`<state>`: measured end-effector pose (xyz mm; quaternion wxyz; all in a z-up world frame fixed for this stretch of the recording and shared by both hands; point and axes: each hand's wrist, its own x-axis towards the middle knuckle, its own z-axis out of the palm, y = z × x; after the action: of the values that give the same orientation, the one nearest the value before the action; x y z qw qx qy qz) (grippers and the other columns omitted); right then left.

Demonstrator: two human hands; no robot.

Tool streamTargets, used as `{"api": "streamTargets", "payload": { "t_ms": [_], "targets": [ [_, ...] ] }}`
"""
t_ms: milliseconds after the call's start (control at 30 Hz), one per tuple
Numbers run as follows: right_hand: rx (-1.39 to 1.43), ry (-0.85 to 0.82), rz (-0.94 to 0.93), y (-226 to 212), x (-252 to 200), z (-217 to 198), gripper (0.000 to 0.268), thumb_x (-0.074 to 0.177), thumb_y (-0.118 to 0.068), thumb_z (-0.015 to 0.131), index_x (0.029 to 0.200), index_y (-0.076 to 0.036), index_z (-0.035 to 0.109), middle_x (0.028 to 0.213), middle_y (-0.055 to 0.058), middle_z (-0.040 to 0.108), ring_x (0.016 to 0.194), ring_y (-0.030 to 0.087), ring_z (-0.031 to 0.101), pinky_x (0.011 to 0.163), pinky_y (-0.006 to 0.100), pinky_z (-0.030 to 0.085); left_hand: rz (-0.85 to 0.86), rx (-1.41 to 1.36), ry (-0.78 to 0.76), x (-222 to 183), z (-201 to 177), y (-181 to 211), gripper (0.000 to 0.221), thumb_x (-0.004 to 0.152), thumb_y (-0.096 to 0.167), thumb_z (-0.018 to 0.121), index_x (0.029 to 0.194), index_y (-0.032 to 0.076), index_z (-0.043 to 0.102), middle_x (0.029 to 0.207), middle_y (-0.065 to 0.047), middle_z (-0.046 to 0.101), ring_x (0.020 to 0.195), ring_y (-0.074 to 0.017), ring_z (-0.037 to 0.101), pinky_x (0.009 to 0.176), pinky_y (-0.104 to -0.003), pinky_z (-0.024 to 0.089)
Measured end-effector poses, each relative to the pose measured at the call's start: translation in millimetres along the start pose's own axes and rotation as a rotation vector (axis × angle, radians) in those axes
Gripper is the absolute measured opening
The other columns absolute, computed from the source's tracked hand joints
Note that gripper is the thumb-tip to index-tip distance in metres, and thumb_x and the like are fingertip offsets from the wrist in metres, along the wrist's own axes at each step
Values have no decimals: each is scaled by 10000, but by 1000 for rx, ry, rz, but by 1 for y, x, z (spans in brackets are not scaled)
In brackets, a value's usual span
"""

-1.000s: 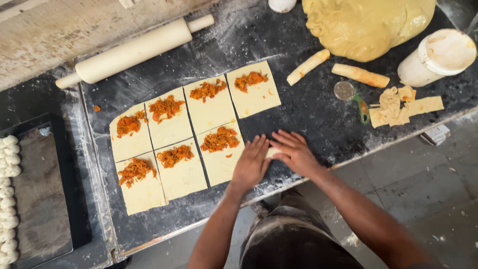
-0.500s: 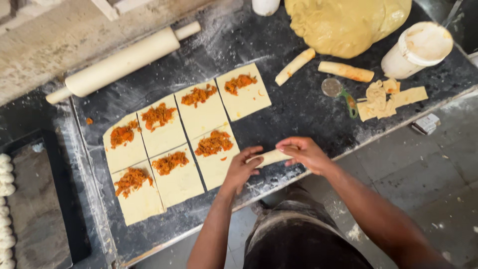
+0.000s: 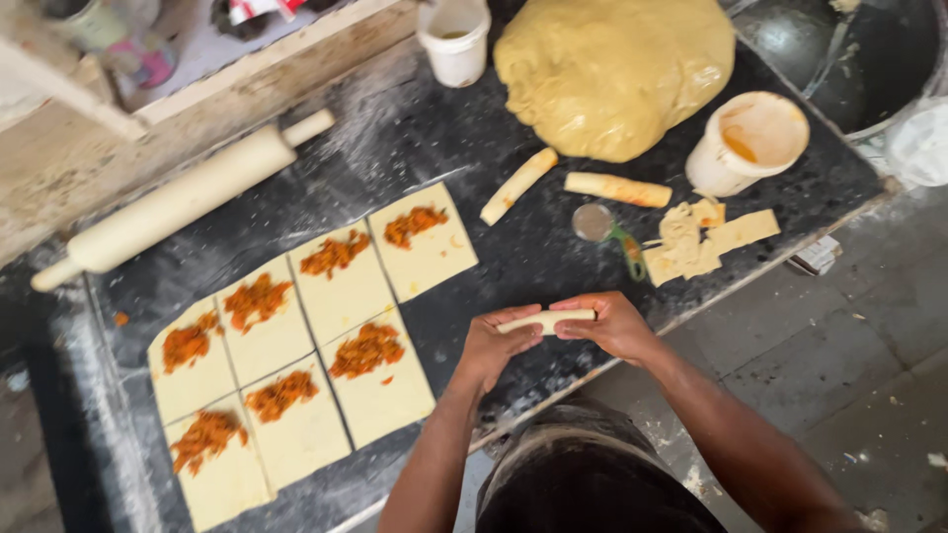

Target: The person prepares pastries by placing a filling onto squares of dough on a table, rolling each square into a cylinder around the filling, and setting the completed rolls aside.

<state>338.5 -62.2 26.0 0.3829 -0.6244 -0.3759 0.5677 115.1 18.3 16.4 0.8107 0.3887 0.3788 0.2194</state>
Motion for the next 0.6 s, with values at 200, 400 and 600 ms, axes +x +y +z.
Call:
{"api": "streamTargets", "payload": {
  "t_ms": [200, 400, 600],
  "targets": [
    [332, 29, -79, 2, 44, -80, 395, 871, -24, 755, 1236, 109, 680, 1100, 206, 753, 945, 224, 750, 867, 337, 642, 24, -55, -42, 76, 36, 25, 363, 868, -15, 754, 1220, -83, 700, 1171, -188, 741, 1005, -236, 749, 914, -357, 646],
    [283, 93, -86, -21, 76, -119, 372, 869, -56, 766, 1203, 92, 703, 1101, 172, 761, 939, 200, 761, 860, 325, 647, 7, -91, 8, 128, 57, 41, 369, 888, 0, 743, 1250, -51, 695, 1182, -184, 736, 1023, -218, 737, 935, -322, 621],
    [-383, 66, -343, -57, 123, -117, 483, 754, -75, 868, 1213, -31, 723, 1098, 138, 736, 931, 175, 733, 786, 288, 578, 270, 734, 258, 134, 44, 53, 561, 772, 44, 830, 1307, 72, 662, 1206, -120, 734, 1029, -243, 727, 895, -328, 583]
  ]
}}
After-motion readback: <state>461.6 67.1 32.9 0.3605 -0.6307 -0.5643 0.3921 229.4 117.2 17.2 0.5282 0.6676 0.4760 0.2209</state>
